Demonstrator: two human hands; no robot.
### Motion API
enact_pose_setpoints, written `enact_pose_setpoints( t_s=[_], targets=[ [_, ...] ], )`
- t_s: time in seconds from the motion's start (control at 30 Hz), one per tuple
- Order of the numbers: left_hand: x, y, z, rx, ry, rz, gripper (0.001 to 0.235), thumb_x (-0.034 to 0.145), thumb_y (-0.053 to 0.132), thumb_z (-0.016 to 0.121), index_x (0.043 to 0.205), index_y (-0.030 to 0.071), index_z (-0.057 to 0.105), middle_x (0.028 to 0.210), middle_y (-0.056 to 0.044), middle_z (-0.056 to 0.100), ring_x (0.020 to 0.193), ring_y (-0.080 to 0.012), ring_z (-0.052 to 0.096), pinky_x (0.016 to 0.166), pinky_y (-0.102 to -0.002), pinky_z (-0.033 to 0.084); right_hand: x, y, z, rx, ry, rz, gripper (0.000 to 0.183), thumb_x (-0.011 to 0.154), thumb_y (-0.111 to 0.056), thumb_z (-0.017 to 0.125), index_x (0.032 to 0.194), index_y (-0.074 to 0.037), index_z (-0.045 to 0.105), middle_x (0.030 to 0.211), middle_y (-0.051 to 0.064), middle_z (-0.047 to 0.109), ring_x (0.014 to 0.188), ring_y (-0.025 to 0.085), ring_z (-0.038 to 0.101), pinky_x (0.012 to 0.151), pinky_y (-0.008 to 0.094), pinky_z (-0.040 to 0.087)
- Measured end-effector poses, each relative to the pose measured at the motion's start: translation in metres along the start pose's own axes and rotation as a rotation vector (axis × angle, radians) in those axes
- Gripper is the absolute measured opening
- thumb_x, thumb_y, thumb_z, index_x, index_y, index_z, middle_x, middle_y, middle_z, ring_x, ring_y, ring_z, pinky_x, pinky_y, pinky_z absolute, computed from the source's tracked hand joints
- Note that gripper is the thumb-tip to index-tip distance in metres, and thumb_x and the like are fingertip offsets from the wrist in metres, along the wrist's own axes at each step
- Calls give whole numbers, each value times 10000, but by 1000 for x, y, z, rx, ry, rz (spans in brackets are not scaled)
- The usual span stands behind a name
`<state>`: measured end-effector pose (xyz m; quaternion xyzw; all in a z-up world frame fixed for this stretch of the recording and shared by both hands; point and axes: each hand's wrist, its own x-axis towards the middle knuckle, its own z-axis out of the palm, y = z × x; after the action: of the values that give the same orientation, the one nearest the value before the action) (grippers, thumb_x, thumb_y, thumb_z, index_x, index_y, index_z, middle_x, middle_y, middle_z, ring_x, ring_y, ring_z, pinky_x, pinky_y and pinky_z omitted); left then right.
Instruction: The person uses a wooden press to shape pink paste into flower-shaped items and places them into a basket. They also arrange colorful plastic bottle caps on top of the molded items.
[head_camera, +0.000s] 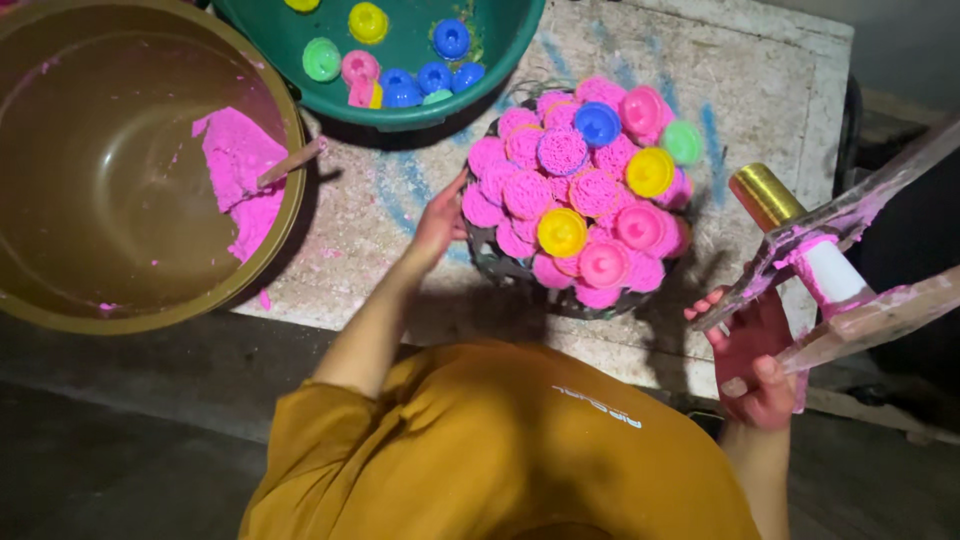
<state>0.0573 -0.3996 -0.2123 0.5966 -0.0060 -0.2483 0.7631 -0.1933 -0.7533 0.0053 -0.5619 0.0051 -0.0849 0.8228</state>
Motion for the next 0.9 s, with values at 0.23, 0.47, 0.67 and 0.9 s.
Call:
enact_pose_setpoints(
  t_s=[0.23, 0.47, 0.67, 0.9],
  targets=[
    [58, 26, -20, 58, -78, -59, 523, 1058, 181, 436, 1572, 255, 495, 959, 41, 696, 635, -12, 558, 564, -193, 465, 1, 0, 3, -31, 9, 7, 1068, 885, -461, 761, 1680, -1, 217, 1489, 193, 485, 1377, 333, 502, 1203, 575, 370],
    [66, 29, -18, -32, -63, -107, 457, 1063, 210, 418, 1514, 240, 488, 1265, 3, 707, 931, -89, 731, 758, -277, 601, 2, 6, 1, 7, -13, 24, 1011, 903, -454, 756, 1659, -15, 249, 1499, 200, 489, 1385, 341, 509, 1212, 592, 366],
    [77, 17, -13, -129, -109, 159, 438, 1092, 155, 455, 1520, 96, 527, 1460, -59, 626, 1291, -133, 621, 1094, -283, 485, 3, 8, 6, 1, -1, 18, 1013, 906, -457, 746, 1679, -33, 247, 1492, 192, 490, 1375, 336, 507, 1204, 586, 369],
    [75, 11, -24, -216, 25, -15, 426, 1065, 231, 416, 1440, 91, 562, 1298, -98, 664, 1133, -193, 657, 966, -341, 524, 6, 4, 9, -31, -6, 64, 966, 903, -453, 738, 1632, -18, 279, 1486, 199, 503, 1349, 355, 528, 1195, 583, 377]
  ],
)
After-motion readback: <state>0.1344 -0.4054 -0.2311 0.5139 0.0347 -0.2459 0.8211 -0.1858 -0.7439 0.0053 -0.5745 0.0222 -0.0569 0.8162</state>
